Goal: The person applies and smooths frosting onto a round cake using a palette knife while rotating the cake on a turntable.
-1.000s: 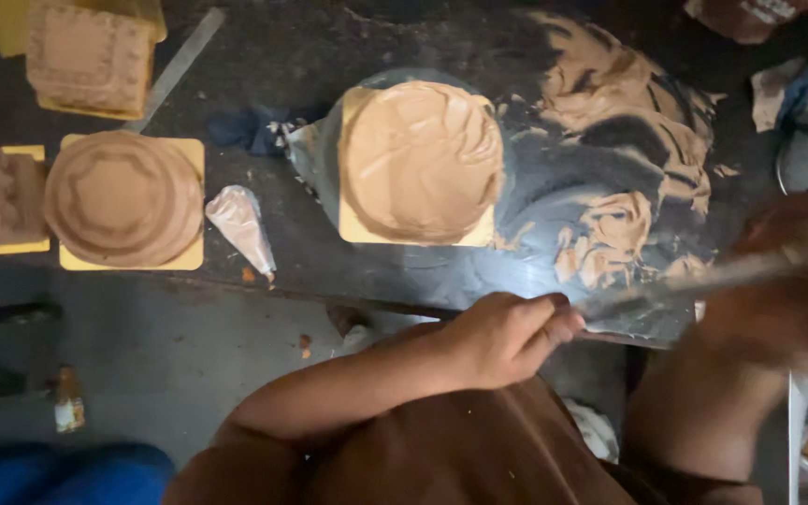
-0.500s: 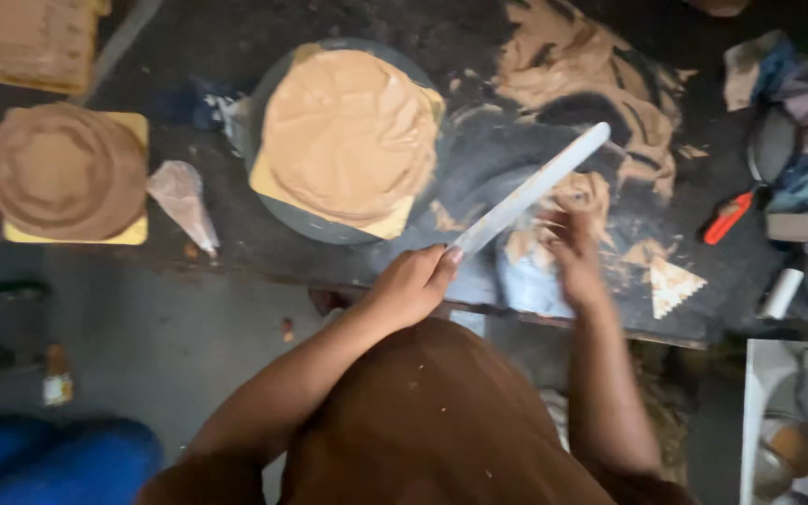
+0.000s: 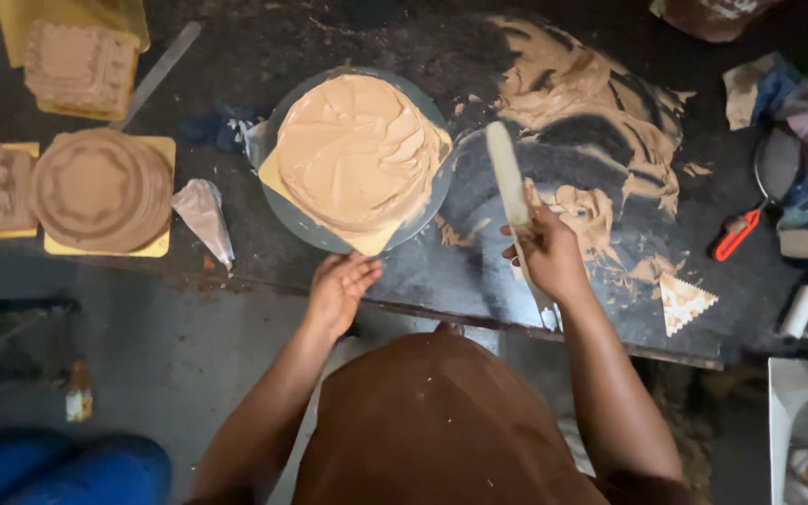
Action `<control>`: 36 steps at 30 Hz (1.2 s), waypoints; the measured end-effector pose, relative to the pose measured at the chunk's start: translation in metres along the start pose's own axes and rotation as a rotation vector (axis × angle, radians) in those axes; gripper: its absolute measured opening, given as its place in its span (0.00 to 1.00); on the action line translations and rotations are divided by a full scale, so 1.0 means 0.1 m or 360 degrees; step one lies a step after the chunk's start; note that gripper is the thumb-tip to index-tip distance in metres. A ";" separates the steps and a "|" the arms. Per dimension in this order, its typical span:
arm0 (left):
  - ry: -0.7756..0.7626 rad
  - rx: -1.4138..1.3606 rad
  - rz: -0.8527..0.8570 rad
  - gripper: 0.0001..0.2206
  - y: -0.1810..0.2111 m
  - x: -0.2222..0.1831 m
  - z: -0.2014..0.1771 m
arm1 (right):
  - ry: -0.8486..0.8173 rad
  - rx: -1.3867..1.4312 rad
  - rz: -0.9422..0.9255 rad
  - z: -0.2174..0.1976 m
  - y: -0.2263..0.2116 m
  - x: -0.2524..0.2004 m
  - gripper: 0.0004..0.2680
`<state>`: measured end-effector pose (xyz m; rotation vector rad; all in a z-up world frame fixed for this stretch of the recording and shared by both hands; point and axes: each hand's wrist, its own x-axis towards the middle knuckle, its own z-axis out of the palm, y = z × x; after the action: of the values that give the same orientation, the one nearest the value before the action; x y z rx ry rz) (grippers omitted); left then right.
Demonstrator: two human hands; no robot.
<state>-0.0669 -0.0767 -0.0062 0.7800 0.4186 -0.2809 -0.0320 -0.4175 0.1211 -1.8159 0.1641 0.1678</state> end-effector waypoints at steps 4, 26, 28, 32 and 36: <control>0.0107 0.0228 0.0187 0.09 0.42 0.03 -0.26 | -0.0011 -0.0137 0.0039 0.23 -0.08 0.16 0.20; 0.0214 0.0864 0.0185 0.11 1.37 0.77 -0.69 | 0.0093 -0.0168 0.0295 0.73 0.00 0.24 0.18; 0.0232 0.0883 0.0199 0.11 1.35 0.78 -0.70 | 0.0136 -0.0133 0.0217 0.71 0.01 0.15 0.18; 0.0184 0.0860 0.0224 0.11 1.33 0.75 -0.71 | 0.0009 -0.0106 0.0209 0.62 -0.05 0.13 0.23; 0.0172 0.0863 0.0219 0.12 1.32 0.73 -0.69 | -0.0066 -0.0186 0.0301 0.68 -0.04 0.06 0.23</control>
<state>0.0315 0.0566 -0.0023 1.3542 0.3916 -0.2255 -0.0274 -0.3505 0.1073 -1.9107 0.3025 0.3551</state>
